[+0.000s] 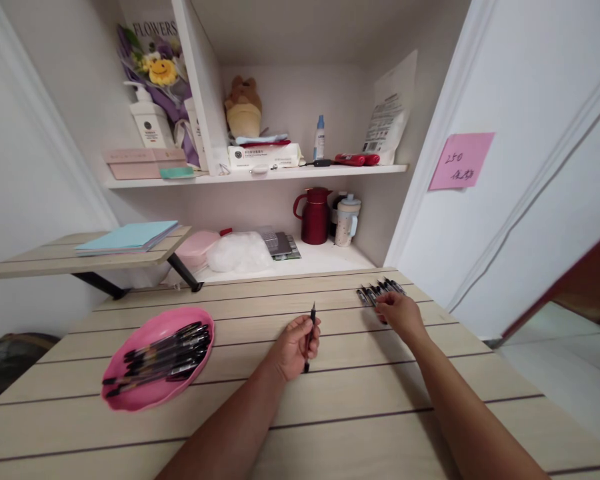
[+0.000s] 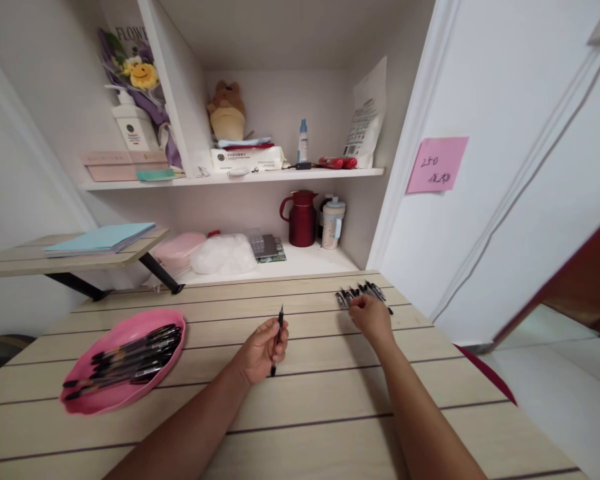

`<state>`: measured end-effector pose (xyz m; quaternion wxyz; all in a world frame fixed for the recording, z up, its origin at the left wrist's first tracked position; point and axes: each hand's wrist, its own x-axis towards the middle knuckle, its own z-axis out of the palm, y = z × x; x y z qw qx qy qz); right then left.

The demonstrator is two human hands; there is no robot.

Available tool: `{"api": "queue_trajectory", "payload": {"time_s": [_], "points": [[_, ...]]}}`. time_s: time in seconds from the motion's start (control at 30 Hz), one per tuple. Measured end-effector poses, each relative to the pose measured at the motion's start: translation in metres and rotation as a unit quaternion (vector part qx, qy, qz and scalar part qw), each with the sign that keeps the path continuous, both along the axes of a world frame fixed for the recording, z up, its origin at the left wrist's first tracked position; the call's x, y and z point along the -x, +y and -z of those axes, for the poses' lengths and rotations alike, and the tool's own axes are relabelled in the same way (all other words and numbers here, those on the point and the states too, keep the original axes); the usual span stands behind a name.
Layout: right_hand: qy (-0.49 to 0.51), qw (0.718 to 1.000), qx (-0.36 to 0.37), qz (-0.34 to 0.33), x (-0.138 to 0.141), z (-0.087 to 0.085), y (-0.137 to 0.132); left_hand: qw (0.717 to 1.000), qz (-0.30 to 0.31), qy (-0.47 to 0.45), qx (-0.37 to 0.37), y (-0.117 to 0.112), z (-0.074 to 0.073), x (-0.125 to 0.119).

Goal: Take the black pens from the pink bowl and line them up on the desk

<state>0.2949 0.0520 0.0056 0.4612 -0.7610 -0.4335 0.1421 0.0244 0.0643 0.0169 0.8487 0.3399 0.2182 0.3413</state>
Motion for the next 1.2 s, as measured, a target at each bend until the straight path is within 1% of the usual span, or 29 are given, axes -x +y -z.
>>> {"api": "queue_trajectory", "payload": {"time_s": [0.1,0.17,0.23,0.3,0.37,0.47,0.57,0.63,0.87,1.0,1.1,1.2], "points": [[-0.028,0.999,0.013,0.014,0.001,-0.005,-0.002,1.0,0.001,0.005,-0.006,-0.001,0.0,-0.001],[-0.094,0.995,0.024,0.018,0.002,-0.008,-0.002,1.0,0.002,0.008,-0.009,-0.001,0.0,-0.001],[-0.17,0.985,0.041,0.011,0.004,-0.01,0.0,1.0,0.004,0.012,-0.013,-0.001,0.0,-0.001],[-0.239,0.968,0.076,0.002,0.007,-0.01,0.002,1.0,0.006,0.017,-0.016,-0.001,0.0,-0.001],[-0.286,0.952,0.111,0.0,0.011,-0.009,0.005,1.0,0.007,0.021,-0.015,-0.002,0.0,-0.001],[-0.342,0.927,0.155,-0.01,0.018,-0.008,0.007,1.0,0.008,0.026,-0.013,-0.002,-0.001,-0.001],[-0.397,0.895,0.201,-0.029,0.023,-0.007,0.009,0.999,0.009,0.028,-0.017,-0.002,0.0,-0.001],[-0.413,0.884,0.215,-0.038,0.025,-0.006,0.01,0.999,0.011,0.029,-0.017,-0.002,0.001,-0.002],[-0.434,0.872,0.224,-0.042,0.028,-0.002,0.015,0.999,0.015,0.035,-0.011,-0.001,0.001,-0.002],[-0.432,0.876,0.211,-0.041,0.029,-0.006,0.012,0.999,0.014,0.034,-0.005,-0.001,0.001,-0.002],[-0.419,0.887,0.188,-0.034,0.033,-0.011,0.002,0.999,0.012,0.036,-0.004,-0.001,0.001,-0.002],[-0.415,0.898,0.138,-0.049,0.049,-0.014,-0.017,0.999,0.009,0.04,-0.012,-0.001,0.001,-0.003]]}}
